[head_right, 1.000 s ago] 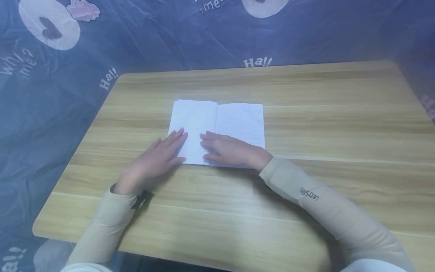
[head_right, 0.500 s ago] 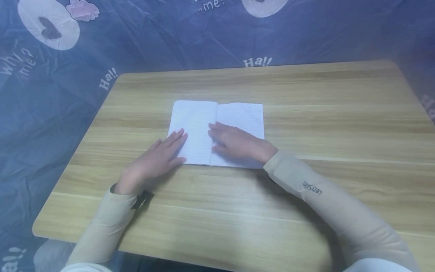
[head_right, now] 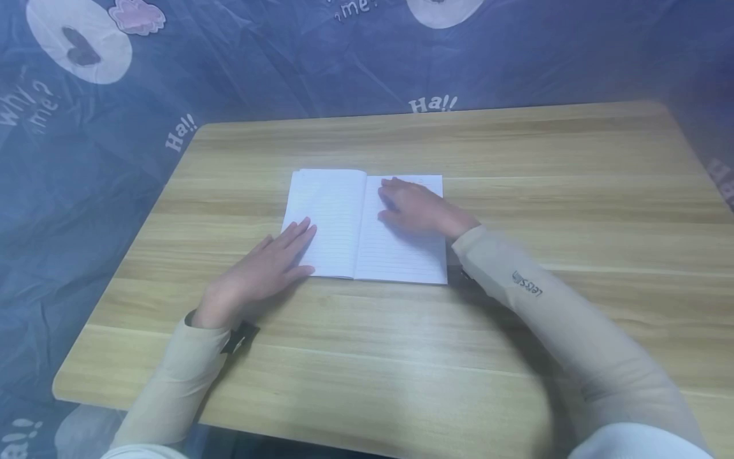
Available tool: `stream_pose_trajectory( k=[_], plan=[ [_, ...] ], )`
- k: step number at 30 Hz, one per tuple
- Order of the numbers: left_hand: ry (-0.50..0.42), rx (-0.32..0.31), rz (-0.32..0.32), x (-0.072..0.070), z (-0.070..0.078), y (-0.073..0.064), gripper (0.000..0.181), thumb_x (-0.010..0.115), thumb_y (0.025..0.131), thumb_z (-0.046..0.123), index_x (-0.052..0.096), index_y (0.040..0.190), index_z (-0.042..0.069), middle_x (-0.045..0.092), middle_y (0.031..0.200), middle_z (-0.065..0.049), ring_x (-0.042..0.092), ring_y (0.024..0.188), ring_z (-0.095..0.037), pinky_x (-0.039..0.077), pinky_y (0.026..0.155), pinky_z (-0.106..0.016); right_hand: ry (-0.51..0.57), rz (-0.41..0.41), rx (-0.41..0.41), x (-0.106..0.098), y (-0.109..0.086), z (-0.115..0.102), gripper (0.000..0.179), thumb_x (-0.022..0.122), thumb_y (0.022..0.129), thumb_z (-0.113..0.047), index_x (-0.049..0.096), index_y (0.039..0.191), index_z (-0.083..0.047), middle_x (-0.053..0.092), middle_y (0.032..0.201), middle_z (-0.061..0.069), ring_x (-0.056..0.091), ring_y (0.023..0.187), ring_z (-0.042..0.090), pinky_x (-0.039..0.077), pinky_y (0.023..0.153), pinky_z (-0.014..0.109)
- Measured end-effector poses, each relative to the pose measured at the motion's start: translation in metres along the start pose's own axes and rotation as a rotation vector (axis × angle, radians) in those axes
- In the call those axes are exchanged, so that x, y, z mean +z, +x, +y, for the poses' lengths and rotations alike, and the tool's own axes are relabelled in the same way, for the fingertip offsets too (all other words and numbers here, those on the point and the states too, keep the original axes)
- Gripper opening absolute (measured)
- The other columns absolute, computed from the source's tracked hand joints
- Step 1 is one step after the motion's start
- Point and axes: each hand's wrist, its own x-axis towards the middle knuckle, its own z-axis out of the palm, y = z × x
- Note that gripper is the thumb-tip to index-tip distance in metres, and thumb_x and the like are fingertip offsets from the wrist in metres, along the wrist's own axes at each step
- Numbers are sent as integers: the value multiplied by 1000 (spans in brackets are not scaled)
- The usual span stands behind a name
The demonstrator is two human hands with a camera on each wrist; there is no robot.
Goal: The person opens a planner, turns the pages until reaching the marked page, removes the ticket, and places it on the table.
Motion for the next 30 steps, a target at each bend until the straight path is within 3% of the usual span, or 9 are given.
stream_pose_trajectory(
  k=[1,5,9,11,16,24,30],
  plan=[
    [1,-1,0,0,0,0,72,48,103,38,11,158,10,3,164,-6,3,149,-26,8,116,-58,-6,11,12,-2,1,3,40,62,97,-19,54,123,11,33,149,31,25,141,46,19,116,53],
    [1,3,-4,0,0,1,73,48,103,38,11,158,10,2,165,-6,3,149,-26,8,116,-58,-15,48,71,-10,6,14,39,60,97,-18,54,122,11,39,145,32,30,139,46,23,114,53],
    [-1,-4,-17,0,0,1,73,47,103,40,9,159,11,1,164,-4,1,149,-24,8,117,-57,13,48,156,-17,9,24,54,58,98,-18,41,139,14,37,146,34,30,138,46,22,115,52],
    [-2,-5,-18,0,0,1,73,47,103,40,9,159,11,1,164,-4,1,149,-24,8,117,-57,28,48,180,-20,10,29,53,57,99,-18,42,139,13,41,142,33,36,135,45,25,113,52],
    [-8,-6,-19,1,-1,2,73,47,103,40,9,159,12,1,164,-3,1,149,-23,7,117,-57,40,65,169,-21,12,37,45,58,99,-18,49,132,11,52,130,29,48,121,42,34,106,54],
    [-13,-6,-16,1,-1,2,73,46,103,41,9,159,13,1,165,-3,1,149,-23,8,117,-56,59,112,201,-27,6,40,45,61,96,-13,52,133,9,51,137,28,45,128,42,32,109,53],
    [-15,-8,-18,-1,0,1,73,47,103,40,9,159,12,1,164,-3,2,149,-23,7,117,-56,126,207,232,-32,-3,44,34,66,91,-8,61,122,6,60,125,26,50,122,41,34,106,54]
  ],
)
